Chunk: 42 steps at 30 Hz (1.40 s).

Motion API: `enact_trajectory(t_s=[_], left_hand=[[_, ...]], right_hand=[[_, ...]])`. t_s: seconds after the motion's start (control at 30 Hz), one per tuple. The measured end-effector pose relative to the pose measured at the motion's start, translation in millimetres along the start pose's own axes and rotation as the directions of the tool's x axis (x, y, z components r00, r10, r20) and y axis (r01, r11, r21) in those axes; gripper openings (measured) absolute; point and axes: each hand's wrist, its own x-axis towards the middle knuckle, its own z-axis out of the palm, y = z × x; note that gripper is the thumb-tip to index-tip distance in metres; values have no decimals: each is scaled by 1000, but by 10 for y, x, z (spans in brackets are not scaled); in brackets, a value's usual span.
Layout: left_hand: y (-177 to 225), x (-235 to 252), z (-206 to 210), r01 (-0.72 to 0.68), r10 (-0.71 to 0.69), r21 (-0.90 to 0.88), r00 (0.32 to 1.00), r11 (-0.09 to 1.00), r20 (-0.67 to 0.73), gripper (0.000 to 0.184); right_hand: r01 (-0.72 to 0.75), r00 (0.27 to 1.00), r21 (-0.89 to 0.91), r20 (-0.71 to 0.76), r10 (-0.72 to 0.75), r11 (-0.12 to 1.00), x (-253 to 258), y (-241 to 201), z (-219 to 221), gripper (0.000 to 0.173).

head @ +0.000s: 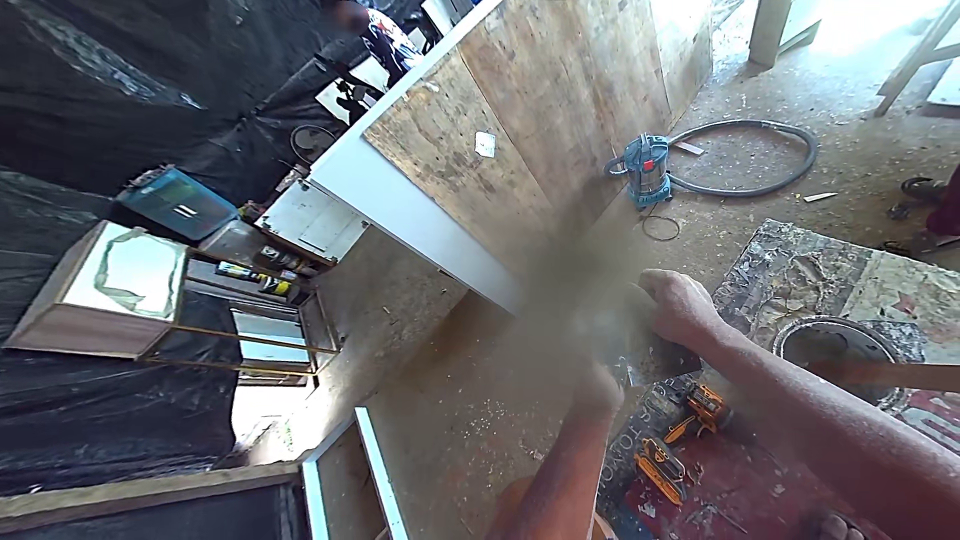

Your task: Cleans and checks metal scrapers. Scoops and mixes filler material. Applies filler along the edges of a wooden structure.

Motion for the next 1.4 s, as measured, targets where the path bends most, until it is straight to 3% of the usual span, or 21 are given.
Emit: enact_trajectory(t_s=[0.17,0.57,0.87,1.03,1.13,1.4], left_hand=[[-10,-33,-42,53,-56,47,996,997,70,66],[-36,32,-60,27,-70,242,983,970,169,99],[1,62,-69,65,-116,280,979,958,171,103],[-58,22,-32,223,-238,103,958,969,161,95],[24,104,-84,253,-236,-41,941,967,243,88],[40,156,-124,142,-122,-55,956,988,266,89]], right_hand=[[31,998,-66,-46,-34,997,48,42,-79,45],[135,976,-148,-151,-158,980,79,136,-110,43],[244,941,-209,-184,-283,947,105,120,-101,40],[346,897,-237,-201,-394,908,19,-43,-201,45],[372,870,-200,-264,-416,906,66,19,-345,46],[239,919,-255,-253,-303,937,72,157,-345,47]])
